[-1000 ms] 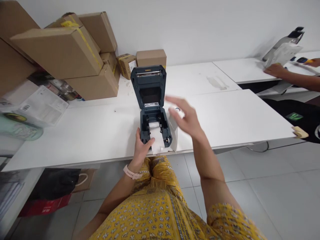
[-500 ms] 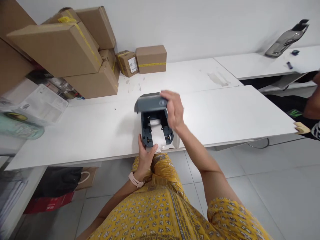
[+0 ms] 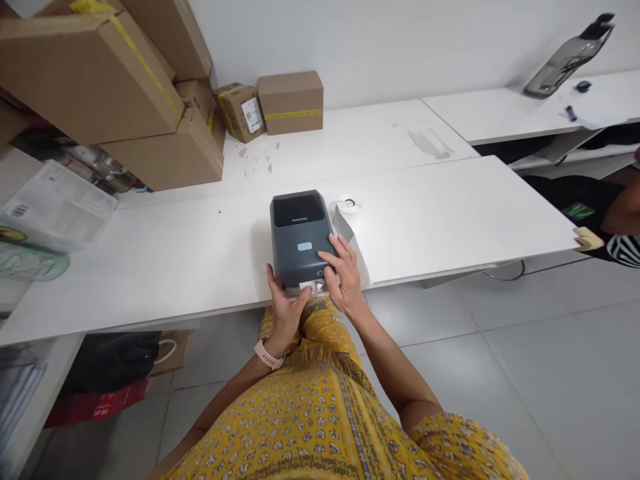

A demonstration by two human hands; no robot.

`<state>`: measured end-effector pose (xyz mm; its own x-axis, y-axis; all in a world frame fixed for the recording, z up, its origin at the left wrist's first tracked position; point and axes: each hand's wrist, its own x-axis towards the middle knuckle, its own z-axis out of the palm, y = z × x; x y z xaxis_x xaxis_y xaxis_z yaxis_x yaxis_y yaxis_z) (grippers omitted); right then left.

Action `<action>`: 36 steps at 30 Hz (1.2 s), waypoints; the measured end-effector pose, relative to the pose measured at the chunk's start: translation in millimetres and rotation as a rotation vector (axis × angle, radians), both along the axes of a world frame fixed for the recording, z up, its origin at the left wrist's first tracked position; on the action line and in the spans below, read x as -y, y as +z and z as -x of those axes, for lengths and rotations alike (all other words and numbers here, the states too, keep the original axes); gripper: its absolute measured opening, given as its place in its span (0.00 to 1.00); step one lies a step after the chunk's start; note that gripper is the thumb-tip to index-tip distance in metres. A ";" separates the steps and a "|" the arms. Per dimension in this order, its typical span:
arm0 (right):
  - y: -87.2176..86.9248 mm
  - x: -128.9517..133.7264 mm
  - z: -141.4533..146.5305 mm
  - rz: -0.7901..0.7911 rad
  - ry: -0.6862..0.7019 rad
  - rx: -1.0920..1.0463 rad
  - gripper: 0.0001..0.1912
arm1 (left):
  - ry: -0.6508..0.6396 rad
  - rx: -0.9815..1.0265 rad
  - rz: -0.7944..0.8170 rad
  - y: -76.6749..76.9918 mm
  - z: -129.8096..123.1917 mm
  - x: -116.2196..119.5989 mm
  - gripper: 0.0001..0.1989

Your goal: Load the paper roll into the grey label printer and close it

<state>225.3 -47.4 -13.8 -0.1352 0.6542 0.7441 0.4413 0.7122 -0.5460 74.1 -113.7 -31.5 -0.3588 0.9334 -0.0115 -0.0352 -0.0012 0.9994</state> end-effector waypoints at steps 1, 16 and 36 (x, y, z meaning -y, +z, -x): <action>-4.4 2.3 0.7 -0.005 -0.013 -0.006 0.22 | -0.006 -0.009 -0.003 -0.4 0.3 0.4 0.59; -21.1 -6.4 30.1 -0.038 -0.125 -0.302 0.14 | -0.071 -0.037 -0.013 7.5 5.6 3.5 0.51; -16.2 -5.0 29.2 0.020 -0.140 -0.322 0.17 | -0.613 0.274 0.336 28.8 -0.5 -9.6 0.30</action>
